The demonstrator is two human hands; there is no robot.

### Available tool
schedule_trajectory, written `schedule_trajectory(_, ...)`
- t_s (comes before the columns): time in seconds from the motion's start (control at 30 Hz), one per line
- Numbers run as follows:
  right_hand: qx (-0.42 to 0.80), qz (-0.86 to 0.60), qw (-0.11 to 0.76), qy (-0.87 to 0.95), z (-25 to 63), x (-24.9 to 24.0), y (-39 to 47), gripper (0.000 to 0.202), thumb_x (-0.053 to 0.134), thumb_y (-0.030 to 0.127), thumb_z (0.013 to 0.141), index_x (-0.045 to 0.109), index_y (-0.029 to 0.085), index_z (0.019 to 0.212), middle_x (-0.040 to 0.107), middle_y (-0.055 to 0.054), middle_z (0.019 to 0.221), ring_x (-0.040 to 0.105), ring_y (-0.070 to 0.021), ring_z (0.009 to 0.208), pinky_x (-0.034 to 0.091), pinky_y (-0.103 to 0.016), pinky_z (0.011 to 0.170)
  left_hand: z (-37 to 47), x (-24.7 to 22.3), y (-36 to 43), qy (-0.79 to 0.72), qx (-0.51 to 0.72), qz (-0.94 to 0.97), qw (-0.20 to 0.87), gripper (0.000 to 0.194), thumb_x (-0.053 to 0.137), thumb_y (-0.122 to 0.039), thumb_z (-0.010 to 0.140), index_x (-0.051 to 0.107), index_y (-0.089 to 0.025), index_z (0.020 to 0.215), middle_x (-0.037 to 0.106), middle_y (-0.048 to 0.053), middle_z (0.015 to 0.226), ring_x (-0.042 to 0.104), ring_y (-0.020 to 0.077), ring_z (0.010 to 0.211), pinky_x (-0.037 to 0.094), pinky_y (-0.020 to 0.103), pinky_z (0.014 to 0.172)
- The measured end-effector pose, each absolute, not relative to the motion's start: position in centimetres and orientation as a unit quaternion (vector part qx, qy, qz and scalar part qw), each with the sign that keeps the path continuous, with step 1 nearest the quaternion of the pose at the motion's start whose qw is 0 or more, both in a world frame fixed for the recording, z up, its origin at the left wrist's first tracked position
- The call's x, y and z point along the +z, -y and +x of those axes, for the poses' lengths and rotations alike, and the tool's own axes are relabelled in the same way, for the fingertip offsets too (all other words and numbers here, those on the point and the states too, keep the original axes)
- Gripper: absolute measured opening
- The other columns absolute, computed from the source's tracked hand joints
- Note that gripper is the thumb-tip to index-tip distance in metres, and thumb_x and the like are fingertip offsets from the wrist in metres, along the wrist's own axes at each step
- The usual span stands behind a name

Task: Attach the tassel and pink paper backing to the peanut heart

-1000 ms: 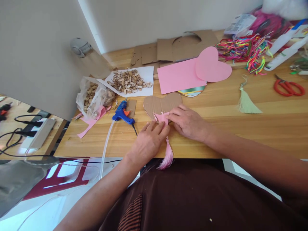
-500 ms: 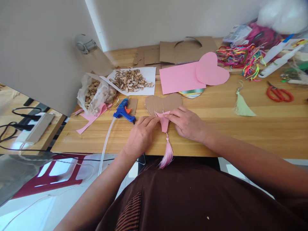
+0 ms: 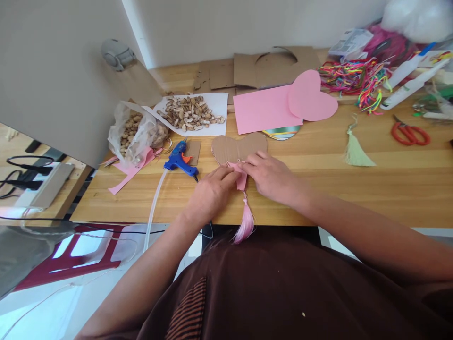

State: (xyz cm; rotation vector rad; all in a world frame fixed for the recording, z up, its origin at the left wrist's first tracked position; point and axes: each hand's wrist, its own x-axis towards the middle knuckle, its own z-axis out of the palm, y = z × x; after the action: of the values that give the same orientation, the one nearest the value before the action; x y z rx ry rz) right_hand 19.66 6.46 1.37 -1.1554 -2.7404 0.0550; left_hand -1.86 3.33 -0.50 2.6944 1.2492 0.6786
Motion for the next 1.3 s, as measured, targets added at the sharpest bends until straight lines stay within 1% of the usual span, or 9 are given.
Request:
schedule_trajectory(0.13, 0.024, -0.388, 0.089, 0.917, 19.8, 1.1, -6.5, 0.043, 0.047, -0.002, 0.092, 0.068, 0.012, 0.128, 0.066, -0.014, 0.108, 0.051, -0.0278, 0.099, 0.043, -0.039, 0.083, -1.5, 0.0, -3.3, -0.415, 0.218, 0.881, 0.067, 0.019, 0.056, -0.026, 0.103, 0.073, -0.02, 0.111, 0.073, 0.01, 0.121, 0.07, 0.0221, 0.113, 0.06, 0.037, 0.095)
schedule_trajectory(0.27, 0.044, -0.382, 0.098, 0.918, 20.2, 0.9, -7.2, 0.04, 0.049, 0.0, 0.092, 0.072, 0.015, 0.122, 0.066, -0.013, 0.106, 0.049, -0.0276, 0.1, 0.041, -0.038, 0.085, -1.0, 0.0, -3.7, -0.421, 0.254, 0.867, 0.079, 0.018, 0.061, -0.029, 0.101, 0.077, -0.022, 0.106, 0.077, 0.007, 0.117, 0.073, 0.0221, 0.107, 0.057, 0.037, 0.095)
schedule_trajectory(0.33, 0.056, -0.374, 0.099, 0.92, 20.4, 0.9, -7.7, 0.04, 0.049, -0.001, 0.09, 0.074, 0.016, 0.117, 0.066, -0.012, 0.102, 0.049, -0.0271, 0.098, 0.04, -0.038, 0.086, -0.7, 0.2, -4.2, -0.452, 0.286, 0.838, 0.113, 0.018, 0.062, -0.027, 0.099, 0.078, -0.022, 0.105, 0.08, 0.005, 0.109, 0.074, 0.0213, 0.102, 0.056, 0.035, 0.094)
schedule_trajectory(0.47, 0.056, -0.373, 0.092, 0.922, 20.6, 1.1, -8.3, 0.04, 0.05, 0.0, 0.087, 0.076, 0.015, 0.113, 0.065, -0.013, 0.096, 0.049, -0.0266, 0.09, 0.037, -0.038, 0.083, -0.1, 0.9, -5.0, -0.52, 0.321, 0.763, 0.212, 0.014, 0.067, -0.027, 0.095, 0.079, -0.024, 0.091, 0.082, 0.0, 0.091, 0.075, 0.0203, 0.092, 0.057, 0.032, 0.087)
schedule_trajectory(0.63, 0.064, -0.381, 0.082, 0.919, 20.4, 1.5, -8.1, 0.039, 0.048, 0.001, 0.088, 0.076, 0.014, 0.112, 0.065, -0.014, 0.096, 0.048, -0.0272, 0.09, 0.036, -0.039, 0.083, 0.2, 0.8, -5.5, -0.526, 0.369, 0.685, 0.345, 0.01, 0.065, -0.024, 0.093, 0.073, -0.02, 0.087, 0.083, 0.002, 0.092, 0.078, 0.0183, 0.09, 0.06, 0.029, 0.084)
schedule_trajectory(0.73, 0.069, -0.376, 0.092, 0.919, 20.4, 1.6, -8.1, 0.039, 0.047, 0.002, 0.089, 0.076, 0.013, 0.113, 0.065, -0.014, 0.095, 0.048, -0.0275, 0.089, 0.037, -0.039, 0.083, 0.2, 0.4, -5.7, -0.514, 0.378, 0.674, 0.372, 0.009, 0.062, -0.023, 0.094, 0.07, -0.02, 0.089, 0.083, 0.002, 0.093, 0.078, 0.0182, 0.09, 0.061, 0.031, 0.085)
schedule_trajectory(0.93, 0.077, -0.373, 0.091, 0.92, 20.6, 1.4, -8.3, 0.038, 0.048, 0.0, 0.087, 0.077, 0.014, 0.108, 0.067, -0.014, 0.097, 0.049, -0.0272, 0.092, 0.037, -0.039, 0.086, -0.1, 0.5, -5.2, -0.498, 0.323, 0.779, 0.203, 0.012, 0.06, -0.02, 0.097, 0.071, -0.022, 0.095, 0.08, 0.001, 0.096, 0.073, 0.019, 0.094, 0.057, 0.032, 0.087)
schedule_trajectory(1.13, 0.095, -0.376, 0.116, 0.915, 20.7, 1.1, -7.9, 0.04, 0.047, 0.0, 0.09, 0.076, 0.017, 0.113, 0.067, -0.013, 0.103, 0.049, -0.0276, 0.098, 0.039, -0.038, 0.084, -0.1, 0.1, -3.9, -0.386, 0.238, 0.891, 0.007, 0.02, 0.047, -0.011, 0.101, 0.066, -0.018, 0.103, 0.076, 0.007, 0.1, 0.069, 0.0211, 0.102, 0.055, 0.038, 0.098)
schedule_trajectory(1.3, 0.073, -0.369, 0.114, 0.92, 20.6, 0.9, -7.5, 0.037, 0.048, 0.004, 0.094, 0.075, 0.015, 0.116, 0.066, -0.013, 0.103, 0.049, -0.0266, 0.095, 0.042, -0.039, 0.085, 0.0, -0.3, -3.9, -0.36, 0.227, 0.905, -0.024, 0.024, 0.042, -0.008, 0.101, 0.065, -0.017, 0.1, 0.074, 0.008, 0.099, 0.069, 0.0206, 0.103, 0.052, 0.043, 0.108)
